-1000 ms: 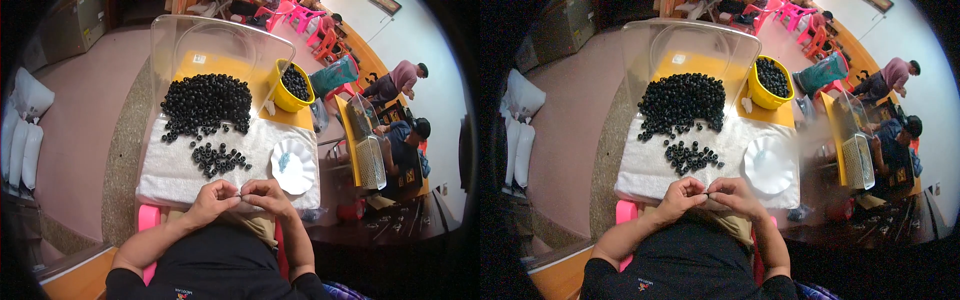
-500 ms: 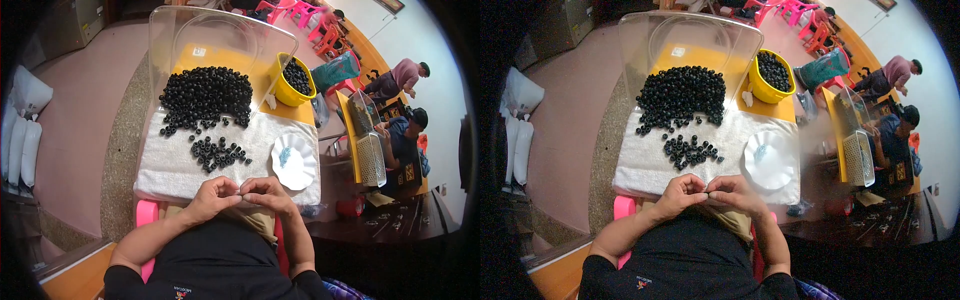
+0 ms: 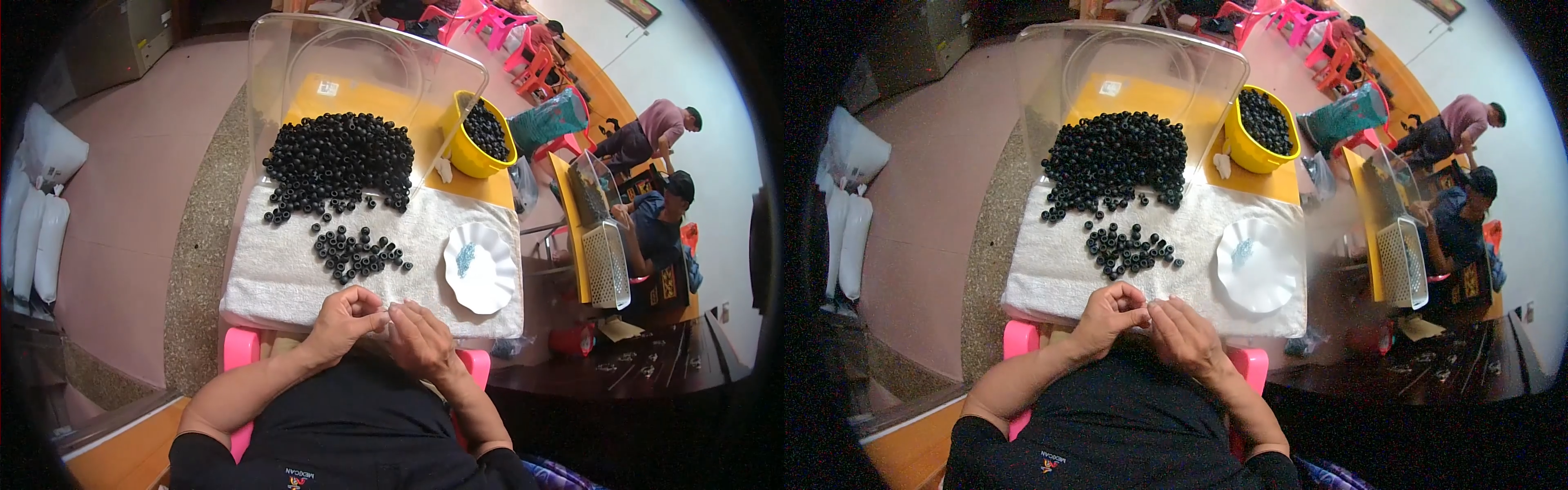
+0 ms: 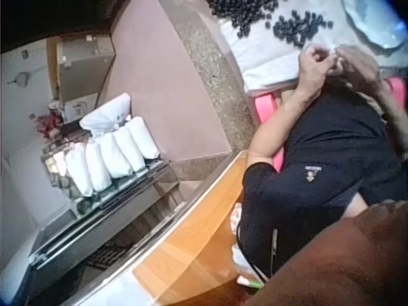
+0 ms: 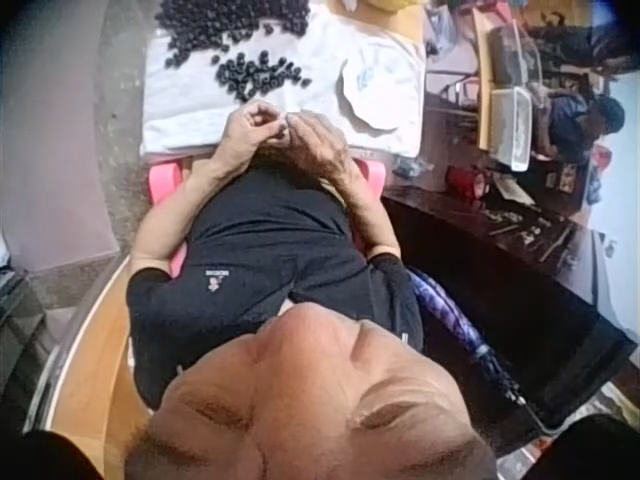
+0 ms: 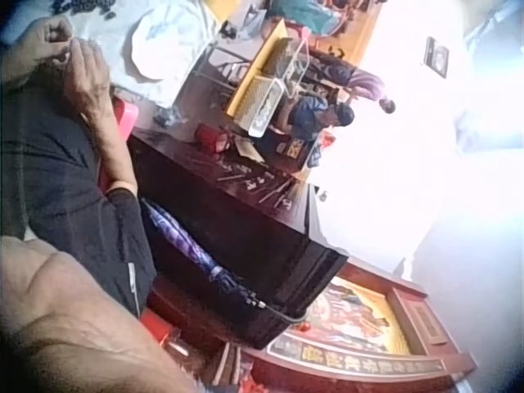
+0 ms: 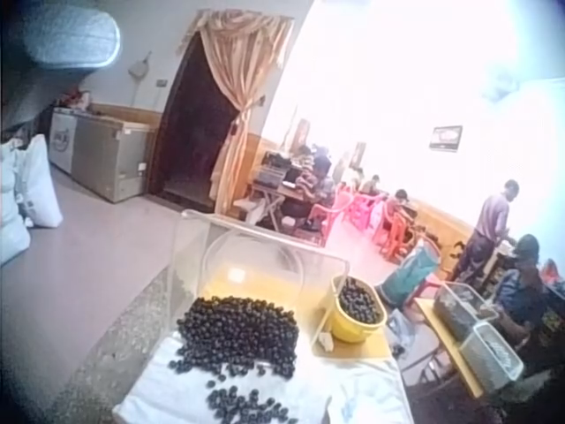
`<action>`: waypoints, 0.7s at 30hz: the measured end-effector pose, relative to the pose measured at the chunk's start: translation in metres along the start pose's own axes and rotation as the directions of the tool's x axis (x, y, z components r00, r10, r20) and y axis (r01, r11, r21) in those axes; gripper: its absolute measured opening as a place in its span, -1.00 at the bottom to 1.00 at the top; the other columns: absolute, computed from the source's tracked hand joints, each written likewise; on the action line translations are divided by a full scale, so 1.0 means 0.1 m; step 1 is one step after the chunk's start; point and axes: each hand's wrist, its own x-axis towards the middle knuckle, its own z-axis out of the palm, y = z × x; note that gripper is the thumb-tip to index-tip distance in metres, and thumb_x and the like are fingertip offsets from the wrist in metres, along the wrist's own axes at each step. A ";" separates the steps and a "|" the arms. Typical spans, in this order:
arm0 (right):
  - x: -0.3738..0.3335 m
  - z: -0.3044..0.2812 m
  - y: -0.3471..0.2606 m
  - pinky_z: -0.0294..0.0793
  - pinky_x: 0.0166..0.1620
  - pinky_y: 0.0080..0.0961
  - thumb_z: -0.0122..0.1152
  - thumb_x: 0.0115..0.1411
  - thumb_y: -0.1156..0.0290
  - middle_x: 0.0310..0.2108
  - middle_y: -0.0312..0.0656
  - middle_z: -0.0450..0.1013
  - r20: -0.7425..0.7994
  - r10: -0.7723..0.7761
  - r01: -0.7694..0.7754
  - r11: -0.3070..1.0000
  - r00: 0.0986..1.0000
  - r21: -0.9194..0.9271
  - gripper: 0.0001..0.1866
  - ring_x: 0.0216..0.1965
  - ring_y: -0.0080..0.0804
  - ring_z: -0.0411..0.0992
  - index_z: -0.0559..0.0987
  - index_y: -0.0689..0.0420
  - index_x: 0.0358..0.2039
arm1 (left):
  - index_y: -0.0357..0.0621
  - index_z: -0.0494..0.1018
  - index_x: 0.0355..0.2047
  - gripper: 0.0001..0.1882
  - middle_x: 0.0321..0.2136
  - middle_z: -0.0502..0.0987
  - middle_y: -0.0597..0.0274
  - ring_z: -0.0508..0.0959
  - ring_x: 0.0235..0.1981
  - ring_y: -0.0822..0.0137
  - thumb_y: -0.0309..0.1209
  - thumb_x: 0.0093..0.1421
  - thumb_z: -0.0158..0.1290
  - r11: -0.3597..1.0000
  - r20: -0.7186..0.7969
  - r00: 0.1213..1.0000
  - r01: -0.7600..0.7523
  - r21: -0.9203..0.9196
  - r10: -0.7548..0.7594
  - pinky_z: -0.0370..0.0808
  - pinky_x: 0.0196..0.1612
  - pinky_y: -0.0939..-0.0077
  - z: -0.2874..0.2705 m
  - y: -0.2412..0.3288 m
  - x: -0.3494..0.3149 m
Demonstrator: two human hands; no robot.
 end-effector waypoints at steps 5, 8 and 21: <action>-0.08 0.08 -0.04 0.60 -0.12 -0.24 0.25 0.05 0.57 -0.28 0.06 0.52 0.043 -0.042 0.048 0.987 0.998 -0.155 -0.69 -0.27 -0.07 0.55 0.51 0.38 -0.17 | -0.25 0.40 -0.26 -0.79 -0.38 0.53 0.27 0.54 -0.35 0.50 -0.59 0.14 0.20 1.000 -0.066 0.998 -0.008 -0.009 0.008 0.54 -0.22 0.62 0.02 -0.04 -0.02; -0.11 0.13 -0.03 0.58 -0.07 -0.24 0.19 0.07 0.54 -0.25 0.07 0.52 0.057 -0.038 0.048 0.980 0.998 -0.192 -0.67 -0.23 -0.08 0.54 0.52 0.37 -0.12 | -0.24 0.40 -0.27 -0.80 -0.38 0.52 0.29 0.53 -0.34 0.53 -0.60 0.13 0.20 1.000 -0.088 0.996 -0.025 0.009 0.026 0.53 -0.22 0.64 0.04 -0.03 -0.03; -0.04 0.16 -0.01 0.59 -0.13 -0.23 0.20 0.05 0.59 -0.30 0.03 0.53 -0.027 -0.016 0.015 0.999 1.000 -0.043 -0.77 -0.31 -0.06 0.55 0.51 0.30 -0.23 | -0.21 0.44 -0.32 -0.86 -0.43 0.52 0.37 0.48 -0.39 0.62 -0.59 0.14 0.18 0.998 -0.117 0.991 -0.055 0.040 0.060 0.46 -0.29 0.72 0.05 -0.06 -0.04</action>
